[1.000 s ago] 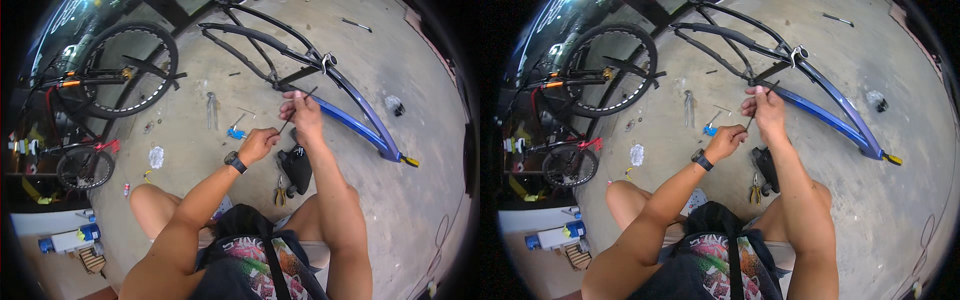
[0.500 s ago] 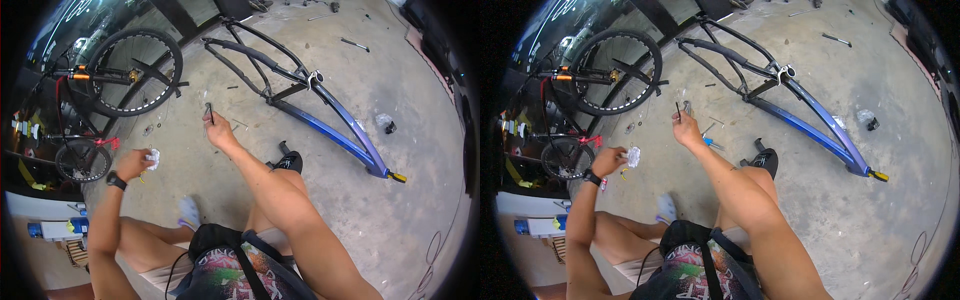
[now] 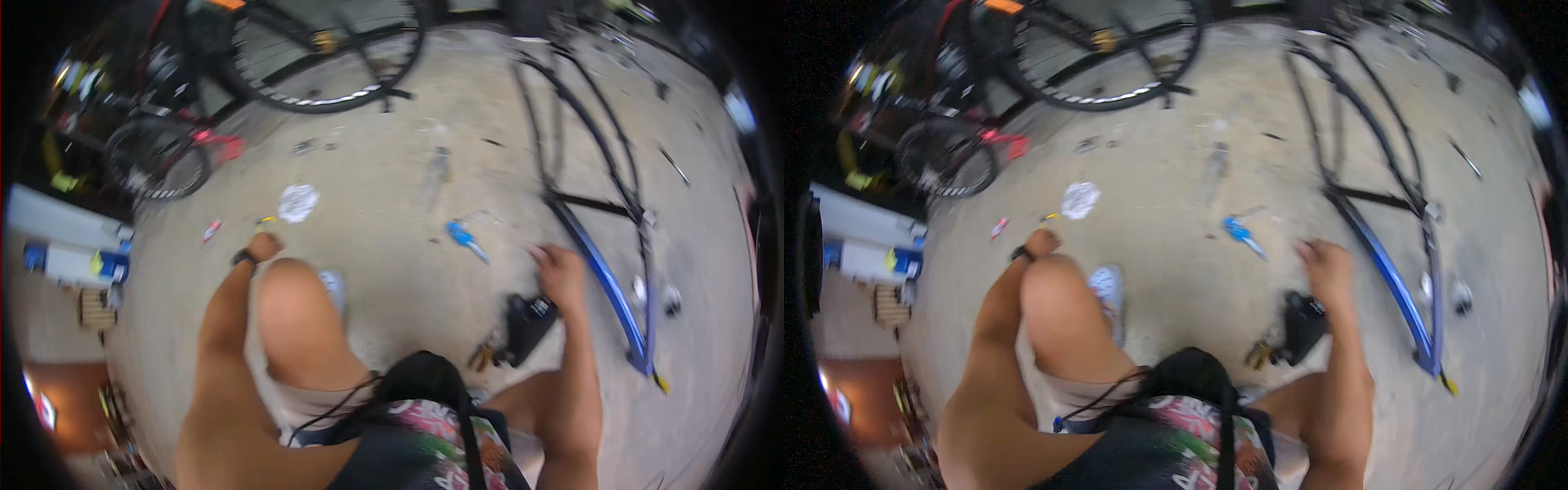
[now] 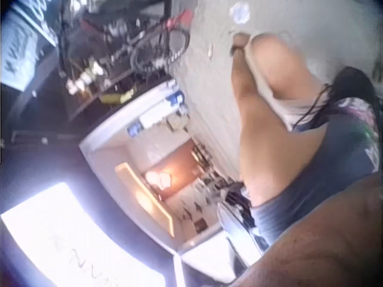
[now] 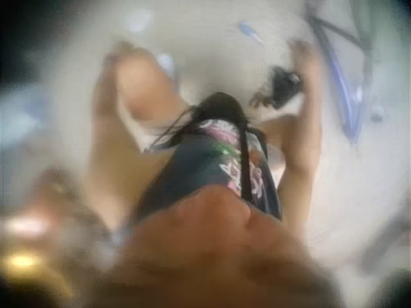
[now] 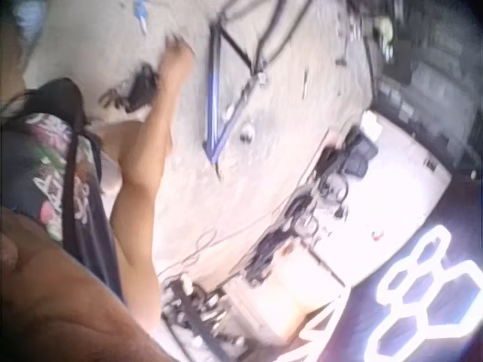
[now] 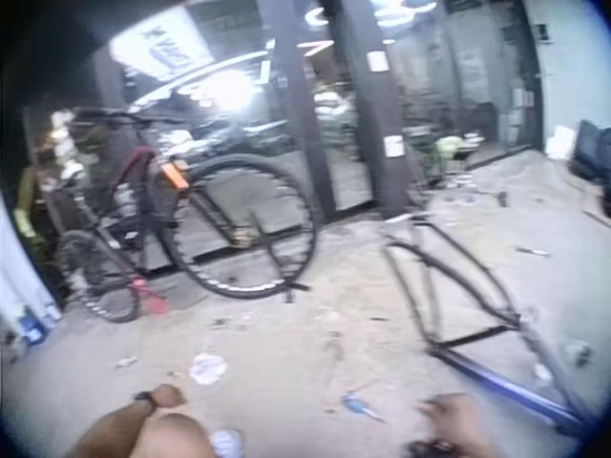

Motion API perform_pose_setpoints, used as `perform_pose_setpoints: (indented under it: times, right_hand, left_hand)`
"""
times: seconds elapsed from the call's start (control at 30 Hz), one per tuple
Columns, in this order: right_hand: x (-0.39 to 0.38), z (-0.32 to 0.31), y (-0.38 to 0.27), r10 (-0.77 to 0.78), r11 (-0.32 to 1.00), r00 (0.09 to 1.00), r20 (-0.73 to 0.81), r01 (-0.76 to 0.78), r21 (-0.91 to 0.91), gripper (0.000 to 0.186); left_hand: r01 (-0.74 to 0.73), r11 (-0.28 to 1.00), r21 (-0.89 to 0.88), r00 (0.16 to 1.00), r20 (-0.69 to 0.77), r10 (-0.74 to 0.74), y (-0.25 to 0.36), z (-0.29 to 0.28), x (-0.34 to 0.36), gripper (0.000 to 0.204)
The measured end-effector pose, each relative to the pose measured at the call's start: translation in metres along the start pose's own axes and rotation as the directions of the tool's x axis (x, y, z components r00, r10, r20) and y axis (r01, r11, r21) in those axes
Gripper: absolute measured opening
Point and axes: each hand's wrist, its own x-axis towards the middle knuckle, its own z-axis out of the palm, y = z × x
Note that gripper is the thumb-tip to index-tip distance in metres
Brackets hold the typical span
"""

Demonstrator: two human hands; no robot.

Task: Inspecting and preparing bicycle components for repair or assembly.

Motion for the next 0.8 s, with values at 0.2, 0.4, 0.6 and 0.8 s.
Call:
perform_pose_setpoints:
  times: [0.2,0.4,0.6,0.8]
  right_hand:
    - [0.009,0.025,-0.064,0.181,0.978,0.978,0.099,-0.17,-0.118,0.019]
    - [0.054,0.115,-0.139,0.361,0.917,0.923,0.136,-0.325,-0.23,0.007]
    - [0.045,0.17,-0.112,0.428,0.861,0.9,0.083,-0.378,-0.34,0.011]
    - [0.007,0.171,-0.133,0.698,0.672,0.708,0.103,-0.599,-0.435,0.015]
  left_hand:
    - [0.349,0.854,-0.386,0.913,-0.065,-0.403,-0.048,0.067,0.155,0.039]
    - [0.529,0.529,-0.664,0.667,-0.06,-0.743,-0.195,0.095,0.281,0.05]
    - [0.557,0.517,-0.65,0.658,-0.035,-0.753,-0.27,0.105,0.42,0.054]
    - [0.571,0.599,-0.561,0.635,-0.16,-0.756,-0.39,0.153,0.507,0.062]
